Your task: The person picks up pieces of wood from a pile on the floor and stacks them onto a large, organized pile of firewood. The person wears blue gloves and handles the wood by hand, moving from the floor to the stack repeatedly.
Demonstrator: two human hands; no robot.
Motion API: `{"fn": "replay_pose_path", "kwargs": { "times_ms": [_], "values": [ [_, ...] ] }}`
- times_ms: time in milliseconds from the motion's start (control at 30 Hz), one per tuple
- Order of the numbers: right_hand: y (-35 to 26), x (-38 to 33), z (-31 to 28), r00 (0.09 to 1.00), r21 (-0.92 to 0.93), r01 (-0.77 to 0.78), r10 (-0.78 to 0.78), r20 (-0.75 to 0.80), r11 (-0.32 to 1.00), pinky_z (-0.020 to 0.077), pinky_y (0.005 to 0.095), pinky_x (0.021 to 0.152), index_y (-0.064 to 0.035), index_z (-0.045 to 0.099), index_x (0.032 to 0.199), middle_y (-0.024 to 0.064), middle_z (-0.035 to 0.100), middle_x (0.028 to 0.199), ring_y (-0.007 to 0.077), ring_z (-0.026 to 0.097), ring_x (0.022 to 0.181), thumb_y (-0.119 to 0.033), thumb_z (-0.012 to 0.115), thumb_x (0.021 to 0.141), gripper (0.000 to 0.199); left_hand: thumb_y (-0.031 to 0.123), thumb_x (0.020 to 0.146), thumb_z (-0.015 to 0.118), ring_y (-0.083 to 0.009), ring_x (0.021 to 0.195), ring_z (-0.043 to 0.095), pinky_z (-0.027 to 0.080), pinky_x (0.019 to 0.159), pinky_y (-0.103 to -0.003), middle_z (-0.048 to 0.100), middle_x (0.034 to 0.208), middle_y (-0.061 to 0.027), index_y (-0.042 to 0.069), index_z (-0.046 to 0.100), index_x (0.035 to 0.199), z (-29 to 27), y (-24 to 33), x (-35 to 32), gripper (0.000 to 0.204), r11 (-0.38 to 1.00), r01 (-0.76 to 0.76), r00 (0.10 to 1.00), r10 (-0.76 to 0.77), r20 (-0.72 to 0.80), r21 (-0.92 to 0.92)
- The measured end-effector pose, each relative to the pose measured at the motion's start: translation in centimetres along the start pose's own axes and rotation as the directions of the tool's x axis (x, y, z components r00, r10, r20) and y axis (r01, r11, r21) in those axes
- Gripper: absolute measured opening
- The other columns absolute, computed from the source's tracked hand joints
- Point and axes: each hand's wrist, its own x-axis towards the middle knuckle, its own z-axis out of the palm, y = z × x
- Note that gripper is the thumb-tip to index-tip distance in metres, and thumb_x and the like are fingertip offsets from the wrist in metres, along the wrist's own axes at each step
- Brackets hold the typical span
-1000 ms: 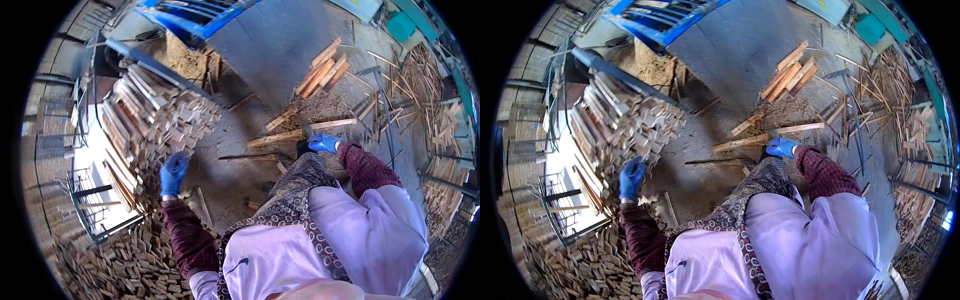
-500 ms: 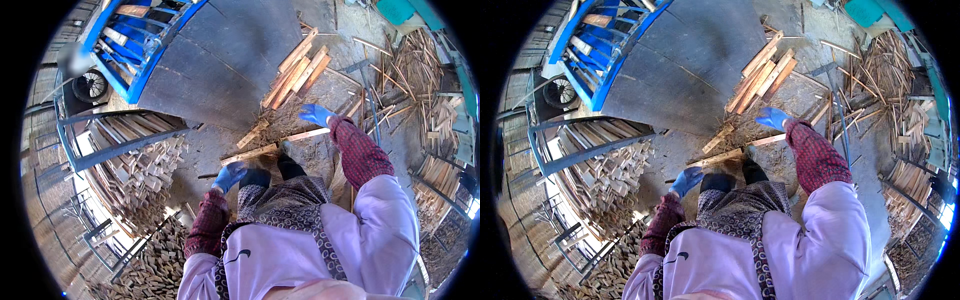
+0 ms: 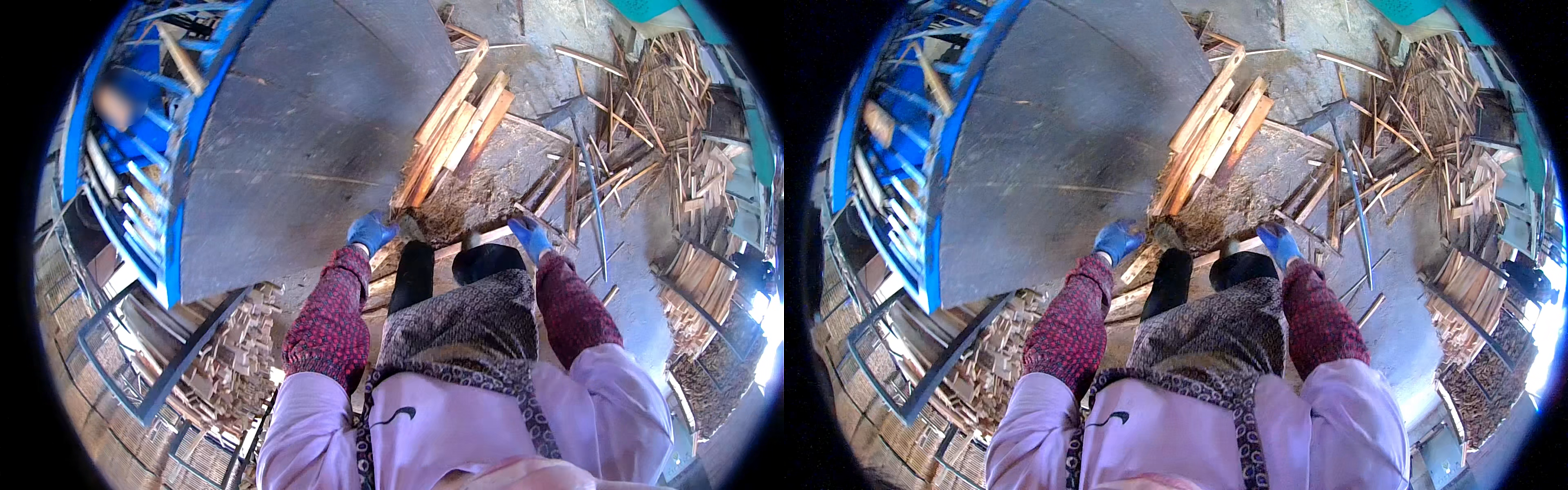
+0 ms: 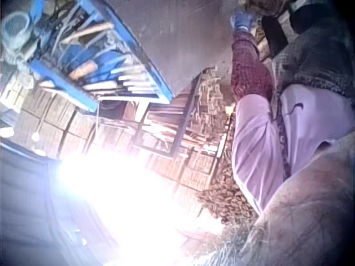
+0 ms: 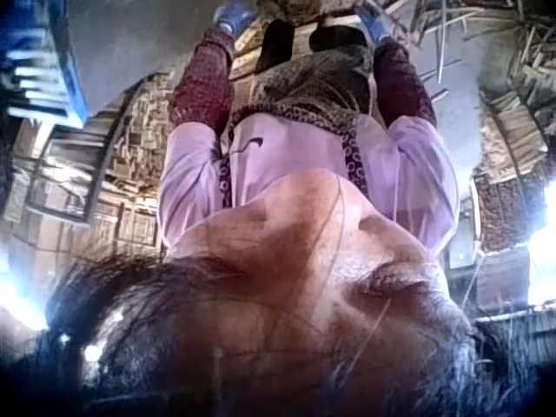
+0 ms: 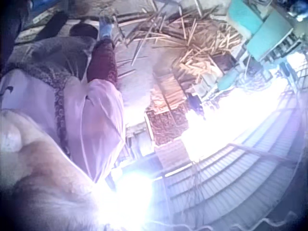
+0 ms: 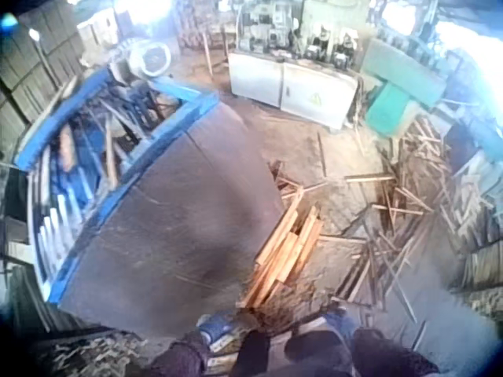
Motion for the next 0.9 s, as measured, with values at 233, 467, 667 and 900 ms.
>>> {"fn": "replay_pose_path", "kwargs": {
  "times_ms": [233, 467, 667, 900],
  "values": [
    [6.4, 19.1, -1.1, 0.98, 0.046, -0.199, 0.2, -0.018, 0.979, 0.0483, 0.029, 0.1, 0.0016, 0.062, 0.129, 0.0111, 0.067, 0.124, 0.0165, 0.063, 0.112, -0.031, 0.071, 0.095, 0.048, 0.046, 0.082, 0.071, -0.0424, 0.104, 0.067, 0.054, 0.089, -0.049, 0.069, 0.116, -0.024, 0.008, 0.06, 0.131, 2.2, 8.5, 23.7, 0.062, 0.953, -0.255, 0.931, 0.196, -0.308, -0.165],
    [20.1, 56.2, 2.2, 0.979, -0.252, -0.199, 0.181, -0.094, 0.947, 0.0435, 0.0363, 0.104, 0.0015, 0.056, 0.138, 0.0162, 0.059, 0.139, 0.0276, 0.053, 0.128, -0.051, 0.066, 0.092, 0.07, 0.054, 0.08, 0.072, -0.0424, 0.122, 0.056, 0.05, 0.095, -0.053, 0.052, 0.139, -0.0284, 0.011, 0.033, 0.155, 16.8, 14.2, 47.4, 0.094, 0.956, -0.048, 0.799, 0.21, -0.564, 0.288],
    [18.0, 62.6, 13.8, 0.892, -0.02, -0.311, 0.285, -0.35, 0.95, 0.0435, 0.0404, 0.105, 0.0078, 0.05, 0.141, 0.0252, 0.056, 0.141, 0.035, 0.056, 0.129, -0.063, 0.064, 0.087, 0.09, 0.035, 0.088, 0.063, -0.0383, 0.09, 0.068, 0.053, 0.069, -0.055, 0.068, 0.113, -0.0173, 0.017, 0.04, 0.146, 16.8, 10.5, 51.3, 0.065, 0.881, 0.02, 0.808, 0.265, -0.527, 0.473],
    [24.4, 67.2, 3.9, 0.98, -0.312, -0.194, 0.169, -0.107, 0.93, 0.0445, 0.035, 0.103, 0.0036, 0.057, 0.138, 0.0127, 0.064, 0.131, 0.0214, 0.059, 0.117, -0.051, 0.064, 0.096, 0.069, 0.05, 0.085, 0.072, -0.0435, 0.079, 0.068, 0.055, 0.069, -0.053, 0.072, 0.097, -0.019, 0.014, 0.066, 0.123, 21.8, 10.2, 46.7, 0.053, 0.974, -0.222, 0.899, 0.185, -0.397, -0.05]
  ]
}}
